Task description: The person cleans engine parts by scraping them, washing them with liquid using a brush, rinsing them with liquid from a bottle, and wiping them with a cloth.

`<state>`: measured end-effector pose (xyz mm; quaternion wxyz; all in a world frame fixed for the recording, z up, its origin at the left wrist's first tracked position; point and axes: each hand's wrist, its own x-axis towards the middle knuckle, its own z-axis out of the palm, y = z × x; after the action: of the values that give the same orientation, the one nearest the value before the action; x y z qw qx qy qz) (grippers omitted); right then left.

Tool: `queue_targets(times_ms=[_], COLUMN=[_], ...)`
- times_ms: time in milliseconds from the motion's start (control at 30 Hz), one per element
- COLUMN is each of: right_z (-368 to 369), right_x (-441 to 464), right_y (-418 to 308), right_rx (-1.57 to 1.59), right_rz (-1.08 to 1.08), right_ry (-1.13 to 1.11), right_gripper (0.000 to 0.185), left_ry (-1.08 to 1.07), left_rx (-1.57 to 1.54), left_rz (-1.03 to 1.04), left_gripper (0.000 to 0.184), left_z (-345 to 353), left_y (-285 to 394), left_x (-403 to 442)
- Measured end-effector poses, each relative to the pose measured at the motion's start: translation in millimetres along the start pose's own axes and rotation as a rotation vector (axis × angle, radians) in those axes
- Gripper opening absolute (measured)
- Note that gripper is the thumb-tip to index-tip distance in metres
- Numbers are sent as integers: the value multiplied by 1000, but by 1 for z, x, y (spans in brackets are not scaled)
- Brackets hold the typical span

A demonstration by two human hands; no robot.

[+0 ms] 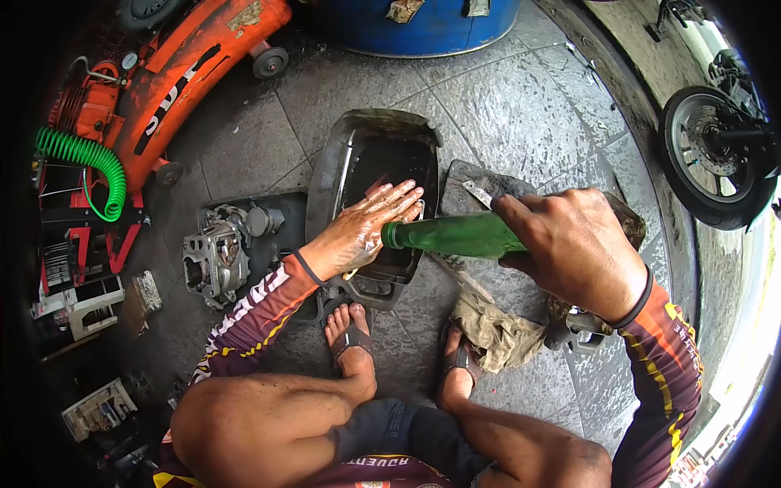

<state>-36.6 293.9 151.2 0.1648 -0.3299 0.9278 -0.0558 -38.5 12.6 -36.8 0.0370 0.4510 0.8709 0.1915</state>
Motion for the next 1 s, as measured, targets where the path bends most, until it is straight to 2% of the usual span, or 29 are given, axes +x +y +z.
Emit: queue_targets(times_ms=[67,233,367,433,533,800,833,900,933,967,1000], right_z=[-2,1,3,3,5,10,13,19,23,27,30], right_x=[5,12,14,15,13,6,5,0,-3,-7,-10], right_y=[-3,-2,1,3,5,2,6,13,15,17,18], right_rx=[-10,-31,-62,-74,-100,-55,-65,-94,-89,-82,-13], right_rz=[-3,-5,19,29,44,55,71,110,118,124,126], right_ry=[2,36,35,34,37,8,-10,-38,-45,-50,-33], right_gripper=[39,40,41,43,42,40,40,42,43,45,49], left_ry=[27,95,147,130,69,134,97,69,125,178,127], left_rx=[-104,-42,-135,15,38,-81,39,5,-27,-113,-205], left_rz=[-38,-30,-110,6,-7,-63,-13,-33,-38,-79,-166], left_gripper=[54,49,42,39,39,41,38,32,27,25,22], left_z=[8,12,11,5,-1,9,6,-2,0,-2,-10], left_y=[-2,1,6,5,4,-2,-4,-4,-7,-7,-5], left_x=[-3,-8,-10,-11,-13,-19,-20,-20,-20,-21,-20])
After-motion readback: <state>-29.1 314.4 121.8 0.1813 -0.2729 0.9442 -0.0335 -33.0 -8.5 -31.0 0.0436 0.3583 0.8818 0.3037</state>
